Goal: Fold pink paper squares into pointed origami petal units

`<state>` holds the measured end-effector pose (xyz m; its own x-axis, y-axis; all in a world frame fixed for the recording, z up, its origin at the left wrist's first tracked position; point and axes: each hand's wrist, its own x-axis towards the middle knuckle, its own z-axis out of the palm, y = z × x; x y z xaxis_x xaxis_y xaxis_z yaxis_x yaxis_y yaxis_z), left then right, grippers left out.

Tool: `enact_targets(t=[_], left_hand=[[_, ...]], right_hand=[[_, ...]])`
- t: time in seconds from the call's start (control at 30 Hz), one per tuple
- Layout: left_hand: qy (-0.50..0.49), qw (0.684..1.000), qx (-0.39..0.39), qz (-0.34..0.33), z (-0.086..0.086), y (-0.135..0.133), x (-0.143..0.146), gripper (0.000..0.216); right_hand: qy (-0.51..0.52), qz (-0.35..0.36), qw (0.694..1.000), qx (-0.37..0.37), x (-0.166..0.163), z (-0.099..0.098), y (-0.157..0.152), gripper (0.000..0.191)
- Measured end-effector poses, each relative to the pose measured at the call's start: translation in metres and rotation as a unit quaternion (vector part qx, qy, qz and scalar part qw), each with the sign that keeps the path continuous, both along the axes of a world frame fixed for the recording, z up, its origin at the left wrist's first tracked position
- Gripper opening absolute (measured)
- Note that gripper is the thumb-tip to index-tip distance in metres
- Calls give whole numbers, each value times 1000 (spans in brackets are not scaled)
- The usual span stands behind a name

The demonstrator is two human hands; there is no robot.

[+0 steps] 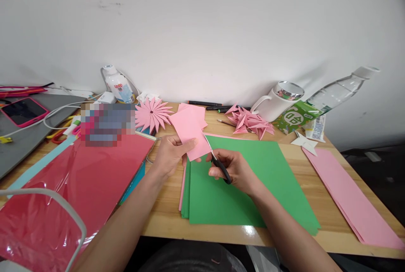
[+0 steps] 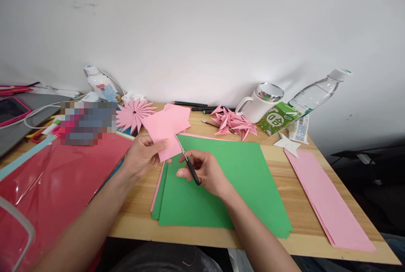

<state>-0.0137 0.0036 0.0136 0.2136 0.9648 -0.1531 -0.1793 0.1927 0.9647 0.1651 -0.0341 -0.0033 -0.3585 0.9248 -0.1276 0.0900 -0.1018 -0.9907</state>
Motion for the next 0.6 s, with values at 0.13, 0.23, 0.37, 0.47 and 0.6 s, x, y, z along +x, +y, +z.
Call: enact_targets(t=[0.13, 0.23, 0.37, 0.47, 0.6], left_hand=[[-10, 1000, -9, 0, 0, 0, 0, 30], [-2, 1000, -14, -11, -2, -1, 0, 29], [12, 999, -18, -33, -6, -3, 2, 26], [11, 999, -24, -38, -7, -4, 4, 25], [13, 999, -26, -36, -6, -4, 4, 25]], right_hand=[[-3, -4, 1000, 0, -1, 0, 0, 42], [9, 18, 999, 28, -2, 3, 0, 46], [14, 49, 998, 48, -2, 6, 1, 51], [7, 46, 998, 49, -1, 7, 2, 52], [0, 38, 998, 49, 0, 5, 1, 52]])
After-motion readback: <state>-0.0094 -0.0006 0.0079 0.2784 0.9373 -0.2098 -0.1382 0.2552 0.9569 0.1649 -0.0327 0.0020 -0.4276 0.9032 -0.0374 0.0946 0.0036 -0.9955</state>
